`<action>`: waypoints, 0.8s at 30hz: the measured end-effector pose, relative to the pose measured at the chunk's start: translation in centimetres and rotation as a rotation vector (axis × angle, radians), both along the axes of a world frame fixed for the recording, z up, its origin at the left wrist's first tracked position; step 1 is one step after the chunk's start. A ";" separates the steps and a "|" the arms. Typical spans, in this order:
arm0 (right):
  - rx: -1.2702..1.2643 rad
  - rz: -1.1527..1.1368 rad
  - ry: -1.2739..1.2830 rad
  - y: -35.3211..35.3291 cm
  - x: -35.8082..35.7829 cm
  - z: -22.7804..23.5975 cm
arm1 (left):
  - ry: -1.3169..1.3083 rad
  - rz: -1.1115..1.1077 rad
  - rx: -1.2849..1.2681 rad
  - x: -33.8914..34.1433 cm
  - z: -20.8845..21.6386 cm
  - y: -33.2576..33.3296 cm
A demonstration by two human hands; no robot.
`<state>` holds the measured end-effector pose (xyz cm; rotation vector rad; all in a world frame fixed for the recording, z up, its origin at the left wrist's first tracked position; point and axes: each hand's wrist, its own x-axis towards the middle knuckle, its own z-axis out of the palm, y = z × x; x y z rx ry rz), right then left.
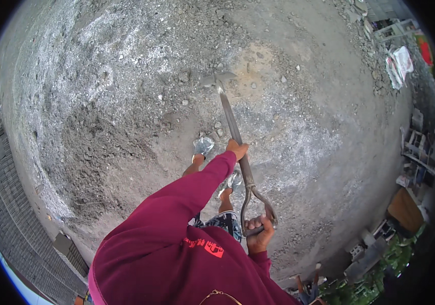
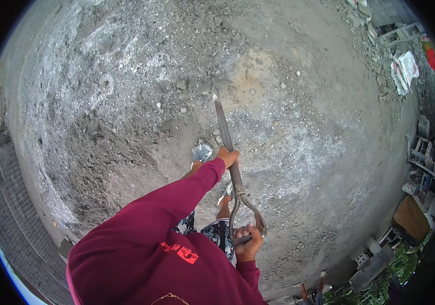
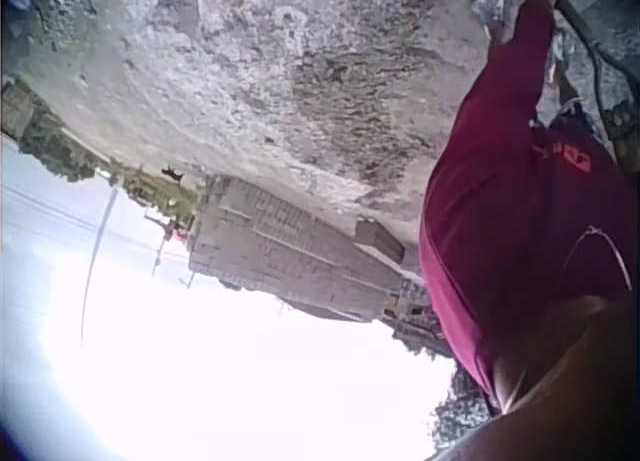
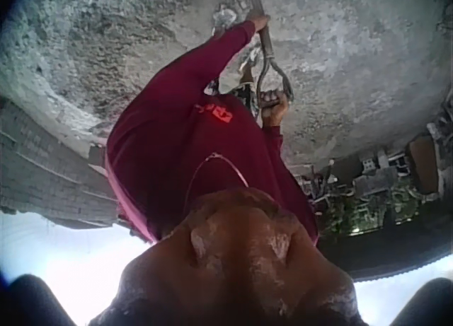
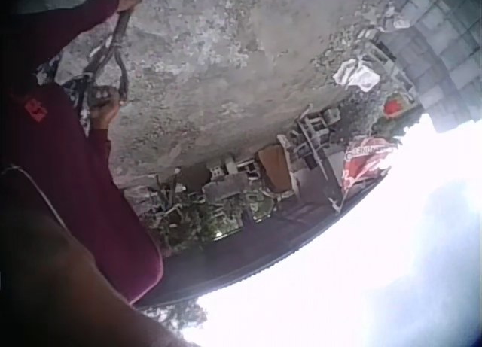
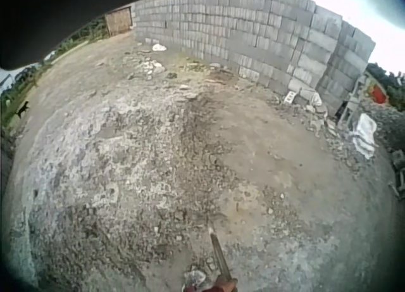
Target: The person uses a shovel to scrape and collect dirt and stones from the ground, periodically lifting and tossing small piles within a construction site area.
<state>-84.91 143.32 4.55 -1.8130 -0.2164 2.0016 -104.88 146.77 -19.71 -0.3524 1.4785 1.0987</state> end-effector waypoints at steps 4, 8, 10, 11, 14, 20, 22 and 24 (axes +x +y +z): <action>0.110 -0.066 0.046 -1.4 5.9 0.6 | 0.097 -0.222 -0.147 5.5 4.2 0.8; 0.012 -0.194 0.127 -2.4 5.5 -4.1 | 0.325 -0.365 -0.188 3.9 -1.3 1.6; -0.033 -0.206 0.202 -1.6 2.7 -7.3 | 0.347 -0.317 -0.196 0.6 -2.7 3.4; -0.065 -0.224 0.296 -1.6 1.7 -9.3 | 0.397 -0.370 -0.234 -0.5 -4.4 3.9; -0.113 -0.271 0.269 -2.4 1.2 -9.0 | 0.478 -0.571 -0.334 -1.1 -7.6 2.8; -0.152 -0.206 0.126 -5.7 18.2 -5.3 | 0.188 -0.477 -0.238 18.4 -6.7 -4.1; -0.171 -0.183 0.086 -6.9 23.8 -3.2 | 0.042 -0.259 -0.234 25.1 -6.5 -7.5; -0.173 -0.148 -0.011 -8.2 28.3 -0.2 | 0.087 -0.298 -0.304 31.8 -6.6 -10.6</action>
